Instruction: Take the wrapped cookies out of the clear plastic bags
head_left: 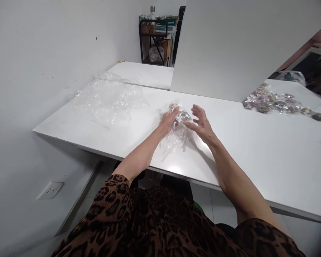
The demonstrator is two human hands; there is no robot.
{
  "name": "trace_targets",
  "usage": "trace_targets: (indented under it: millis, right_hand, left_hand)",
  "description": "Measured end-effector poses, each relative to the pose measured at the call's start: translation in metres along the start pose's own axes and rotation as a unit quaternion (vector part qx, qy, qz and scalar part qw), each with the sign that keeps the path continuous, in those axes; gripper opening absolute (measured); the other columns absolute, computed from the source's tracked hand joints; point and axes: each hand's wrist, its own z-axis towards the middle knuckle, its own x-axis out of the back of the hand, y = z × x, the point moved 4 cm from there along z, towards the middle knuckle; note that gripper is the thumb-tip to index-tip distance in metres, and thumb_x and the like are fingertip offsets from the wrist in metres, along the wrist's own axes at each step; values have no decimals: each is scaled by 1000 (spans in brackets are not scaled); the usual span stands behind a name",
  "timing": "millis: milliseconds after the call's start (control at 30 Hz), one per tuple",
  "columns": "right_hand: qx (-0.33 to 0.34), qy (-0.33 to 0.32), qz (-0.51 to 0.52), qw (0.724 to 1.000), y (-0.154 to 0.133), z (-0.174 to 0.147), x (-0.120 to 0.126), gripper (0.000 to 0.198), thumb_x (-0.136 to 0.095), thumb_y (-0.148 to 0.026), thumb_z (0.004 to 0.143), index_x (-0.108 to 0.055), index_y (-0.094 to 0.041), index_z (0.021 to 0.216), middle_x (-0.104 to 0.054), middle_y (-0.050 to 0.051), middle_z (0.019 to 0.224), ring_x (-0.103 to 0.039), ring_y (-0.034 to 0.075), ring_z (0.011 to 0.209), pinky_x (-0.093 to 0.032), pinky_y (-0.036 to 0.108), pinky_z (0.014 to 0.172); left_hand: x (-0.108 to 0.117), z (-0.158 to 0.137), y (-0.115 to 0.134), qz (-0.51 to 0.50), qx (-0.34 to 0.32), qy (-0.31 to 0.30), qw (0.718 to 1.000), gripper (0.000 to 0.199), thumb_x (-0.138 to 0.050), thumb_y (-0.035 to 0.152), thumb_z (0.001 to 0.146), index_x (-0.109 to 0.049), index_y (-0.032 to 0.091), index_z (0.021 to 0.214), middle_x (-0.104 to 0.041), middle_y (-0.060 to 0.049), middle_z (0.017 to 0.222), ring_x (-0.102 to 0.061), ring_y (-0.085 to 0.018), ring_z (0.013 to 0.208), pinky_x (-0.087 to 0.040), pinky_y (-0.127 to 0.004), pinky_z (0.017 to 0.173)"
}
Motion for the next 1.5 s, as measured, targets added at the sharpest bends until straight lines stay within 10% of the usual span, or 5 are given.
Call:
trace_targets:
  millis: [300,533,767,1033,1500]
  right_hand:
    - [-39,-19,46,998,11,5,2,94,-96,-63,61,-59,-33,142,-56,8,154,-56,35,140,-48,55,120]
    - [-92,102,232,963,21,18,16,48,-87,-55,67,-71,-25,101,-72,2,94,-65,19,82,-56,32,69]
    - [-167,96,273,943,26,17,11,42,-88,-48,62,-62,-23,84,-63,-1,73,-57,16,66,-53,31,61]
    - [72,217,24,973,-5,-2,13,40,-81,-60,81,-63,-27,92,-62,0,86,-61,16,81,-55,33,79]
    - [-79,284,295,909,19,18,49,34,-92,-25,66,-60,-22,75,-65,-3,76,-66,12,71,-60,24,62]
  left_hand:
    - [-17,-20,6,29,38,-253,966,53,-96,51,71,-74,15,103,-75,-8,90,-69,-18,85,-47,-31,77]
    - [-9,-19,14,45,51,-121,990,50,-70,-1,66,-69,14,113,-71,1,81,-57,-8,62,-36,-25,60]
    - [-1,-11,13,31,32,-61,997,17,-75,25,79,-73,16,92,-63,-2,76,-47,-8,55,-39,-26,56]
    - [-2,-16,8,61,-27,14,998,122,-101,53,60,-39,28,162,-64,-17,133,-69,-26,93,-50,-33,72]
    - [-13,-28,17,107,30,-134,985,26,-63,-1,63,-49,20,68,-43,5,59,-43,-10,55,-34,-27,58]
